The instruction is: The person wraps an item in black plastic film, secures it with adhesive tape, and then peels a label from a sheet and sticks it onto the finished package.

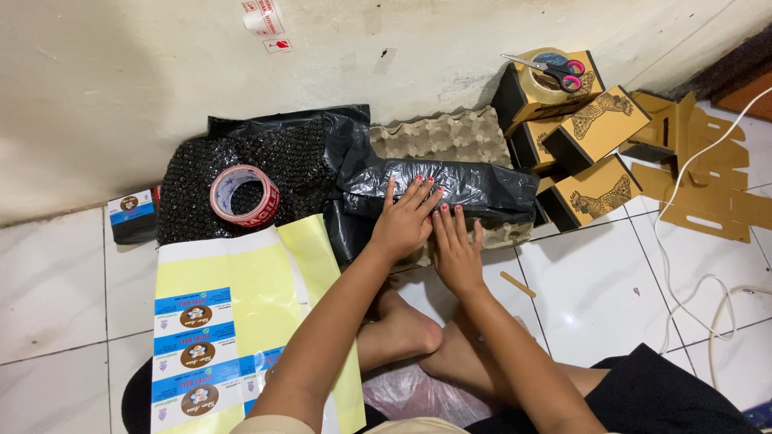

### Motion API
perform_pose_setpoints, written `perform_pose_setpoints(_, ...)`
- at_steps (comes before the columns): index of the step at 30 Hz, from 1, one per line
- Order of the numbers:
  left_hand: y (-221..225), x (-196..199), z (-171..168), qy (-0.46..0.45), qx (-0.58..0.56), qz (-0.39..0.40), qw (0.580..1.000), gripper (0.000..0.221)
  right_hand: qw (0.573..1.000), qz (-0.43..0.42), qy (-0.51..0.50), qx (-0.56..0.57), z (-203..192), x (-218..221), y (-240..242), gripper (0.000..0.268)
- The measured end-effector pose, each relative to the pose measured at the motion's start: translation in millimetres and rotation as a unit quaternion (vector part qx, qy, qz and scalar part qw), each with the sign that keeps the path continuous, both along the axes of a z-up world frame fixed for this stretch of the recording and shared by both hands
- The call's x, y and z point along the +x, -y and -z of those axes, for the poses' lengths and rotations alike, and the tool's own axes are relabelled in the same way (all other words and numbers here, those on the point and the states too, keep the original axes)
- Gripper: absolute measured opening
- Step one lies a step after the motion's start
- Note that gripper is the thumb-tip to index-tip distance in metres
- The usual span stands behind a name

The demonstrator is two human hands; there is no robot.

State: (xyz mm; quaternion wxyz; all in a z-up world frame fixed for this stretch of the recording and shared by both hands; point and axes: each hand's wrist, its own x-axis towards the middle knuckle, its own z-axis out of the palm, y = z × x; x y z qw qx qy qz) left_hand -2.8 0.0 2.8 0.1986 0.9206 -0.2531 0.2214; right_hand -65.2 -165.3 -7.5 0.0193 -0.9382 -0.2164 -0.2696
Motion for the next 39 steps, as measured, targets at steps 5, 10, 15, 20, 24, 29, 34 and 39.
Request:
perform_pose_setpoints(5, -1.1, -0.1, 1.7, -0.027, 0.008, 0.001, 1.000, 0.066, 1.000, -0.004, 0.004, -0.007, 26.9, -12.5, 13.2, 0.048)
perform_pose_setpoints(10, -0.1, -1.3, 0.3, -0.048, 0.005, -0.004, 0.999, 0.062, 0.996, -0.007, 0.074, 0.039, 18.6, -3.9, 16.0, 0.042)
perform_pose_setpoints(15, 1.5, -2.2, -0.1, -0.072, 0.008, -0.016, 0.997, 0.060, 0.973, 0.101, -0.052, 0.199, 42.3, 9.1, 36.3, 0.018)
perform_pose_setpoints(20, 2.4, -5.4, -6.6, -0.081, -0.001, -0.018, 0.997, 0.059, 0.602, 0.203, -0.285, 0.718, -16.6, 23.9, 22.6, 0.042)
perform_pose_setpoints(24, 2.3, -7.2, -15.6, -0.107, -0.003, -0.019, 0.994, 0.061, 0.326, 0.192, -0.365, 0.851, -44.9, 48.5, 23.6, 0.074)
perform_pose_setpoints(29, 2.2, -9.5, -19.3, -0.102, 0.004, -0.024, 0.994, 0.061, 0.271, 0.218, -0.354, 0.868, 6.4, 69.9, 29.9, 0.072)
perform_pose_setpoints(34, 2.6, -10.5, -27.6, -0.091, 0.019, -0.028, 0.995, 0.060, 0.250, 0.251, -0.295, 0.887, -8.0, 84.7, 17.1, 0.059)
perform_pose_setpoints(39, 6.4, -39.6, -67.2, -0.116, -0.112, 0.030, 0.986, 0.063, 0.234, 0.204, -0.267, 0.912, -34.9, 82.0, 36.4, 0.085)
